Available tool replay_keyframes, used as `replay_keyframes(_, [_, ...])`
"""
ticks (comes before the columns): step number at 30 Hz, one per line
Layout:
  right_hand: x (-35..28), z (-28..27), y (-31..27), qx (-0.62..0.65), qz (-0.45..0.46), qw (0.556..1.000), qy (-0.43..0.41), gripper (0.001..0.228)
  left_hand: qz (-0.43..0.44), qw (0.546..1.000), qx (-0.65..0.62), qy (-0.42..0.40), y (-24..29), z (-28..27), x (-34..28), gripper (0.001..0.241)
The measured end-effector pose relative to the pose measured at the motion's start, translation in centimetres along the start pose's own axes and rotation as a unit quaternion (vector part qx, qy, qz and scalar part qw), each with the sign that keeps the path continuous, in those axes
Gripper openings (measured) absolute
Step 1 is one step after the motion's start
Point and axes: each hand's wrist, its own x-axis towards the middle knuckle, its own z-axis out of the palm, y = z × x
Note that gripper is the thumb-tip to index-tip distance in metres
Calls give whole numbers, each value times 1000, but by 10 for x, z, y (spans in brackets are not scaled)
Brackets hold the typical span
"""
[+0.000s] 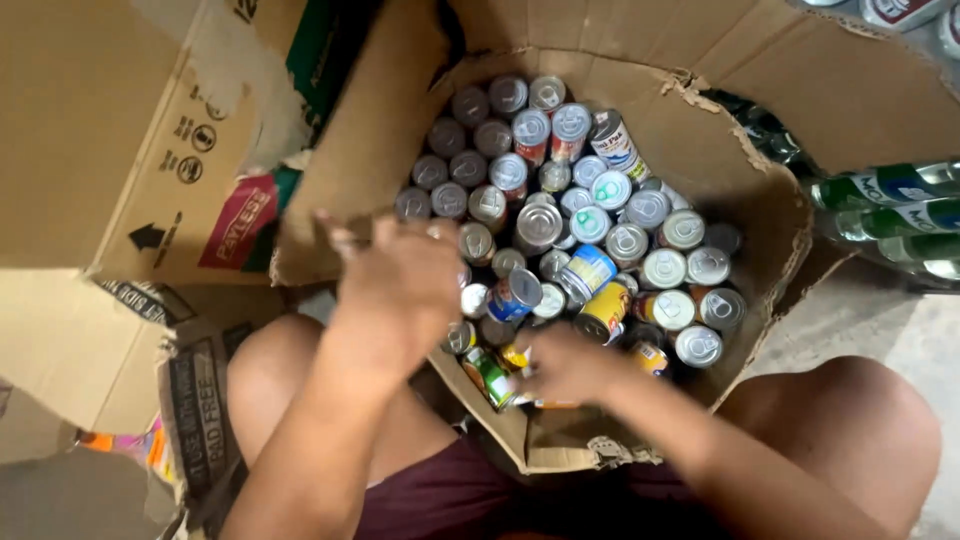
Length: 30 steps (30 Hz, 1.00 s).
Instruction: The person organizes canned goods from a cardboard box onto grocery store shelves.
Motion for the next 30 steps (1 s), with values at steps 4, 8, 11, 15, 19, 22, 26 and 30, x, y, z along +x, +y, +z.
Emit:
replay_keyframes(4, [3,40,-18,-120,25,992,-4,63,29,997,-70,9,-28,12,28,34])
replay_keyframes(8, [18,54,-4,-161,16,986,26,62,142,965,-197,-100,-25,36,53,26])
replay_keyframes(11, [28,43,33,-120,-33,992,29,57,182,944,-262,-81,-37,49,68,23])
replay_keyframes(15, [0,-30,1,-44,12,999,-14,48,135,939,-315,-31,-59,30,74,21])
replay_keyframes(19, [-11,-79,18,123,43,991,34,47,163,939,-303,-17,-63,7,75,27])
replay_keyframes(22, [-2,-83,49,309,-18,944,115,42,251,889,-379,-56,-48,25,84,37])
replay_keyframes(26, [14,-93,32,532,-69,821,194,33,340,801,-482,-99,-10,31,89,63])
replay_keyframes(30, [14,-81,33,509,-74,831,212,38,235,900,-348,-119,17,29,92,72])
